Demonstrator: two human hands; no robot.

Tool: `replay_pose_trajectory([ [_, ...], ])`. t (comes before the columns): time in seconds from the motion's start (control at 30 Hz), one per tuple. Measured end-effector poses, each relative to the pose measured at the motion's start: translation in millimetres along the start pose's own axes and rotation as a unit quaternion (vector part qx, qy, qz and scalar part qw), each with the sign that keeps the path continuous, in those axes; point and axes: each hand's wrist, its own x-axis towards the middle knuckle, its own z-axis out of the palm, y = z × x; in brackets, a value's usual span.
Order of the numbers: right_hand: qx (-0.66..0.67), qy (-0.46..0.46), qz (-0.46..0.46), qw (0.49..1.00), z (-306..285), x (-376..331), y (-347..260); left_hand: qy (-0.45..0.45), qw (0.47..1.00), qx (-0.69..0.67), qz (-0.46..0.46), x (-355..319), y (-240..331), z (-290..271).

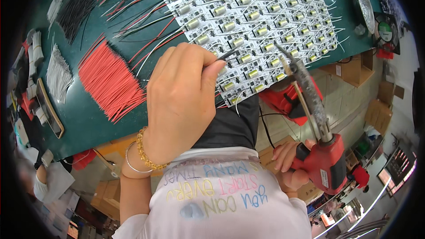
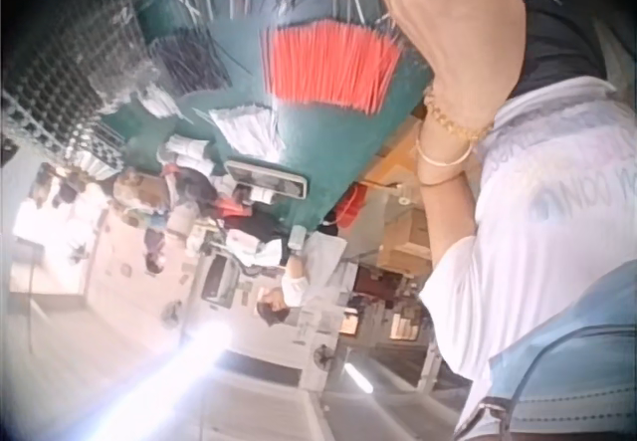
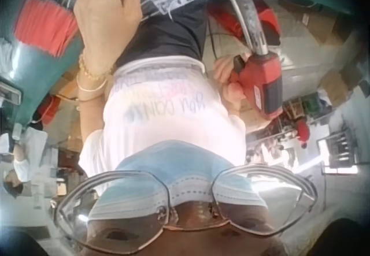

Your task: The person uses a soldering iron to attach red and white wires to a large LED panel. They systematically pick up wires from piles on the table and solder them to specific points on the circuit board, working across the surface of the panel.

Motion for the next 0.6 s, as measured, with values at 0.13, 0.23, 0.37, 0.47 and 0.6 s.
replay_pose_trajectory([
  [0.13, -0.049, -0.001, 0.034, 0.998, -10.9, -18.8, 6.3, -0.021, 0.999, 0.038, 0.032, 0.1, -3.1, 1.4],
  [0.23, -0.092, -0.011, 0.053, 0.994, -20.3, -28.7, 12.8, -0.026, 0.998, 0.039, 0.04, 2.3, -5.2, -0.1],
  [0.37, -0.166, -0.04, 0.076, 0.982, -34.7, -37.7, 18.1, -0.037, 0.998, 0.024, 0.042, 5.2, -6.6, -2.5],
  [0.47, -0.224, -0.059, 0.087, 0.969, -45.0, -43.9, 25.0, -0.043, 0.998, 0.015, 0.04, 6.1, -6.6, -4.3],
  [0.6, -0.235, -0.067, 0.088, 0.966, -47.6, -46.0, 28.7, -0.051, 0.998, 0.011, 0.035, 7.2, -7.7, -6.8],
])
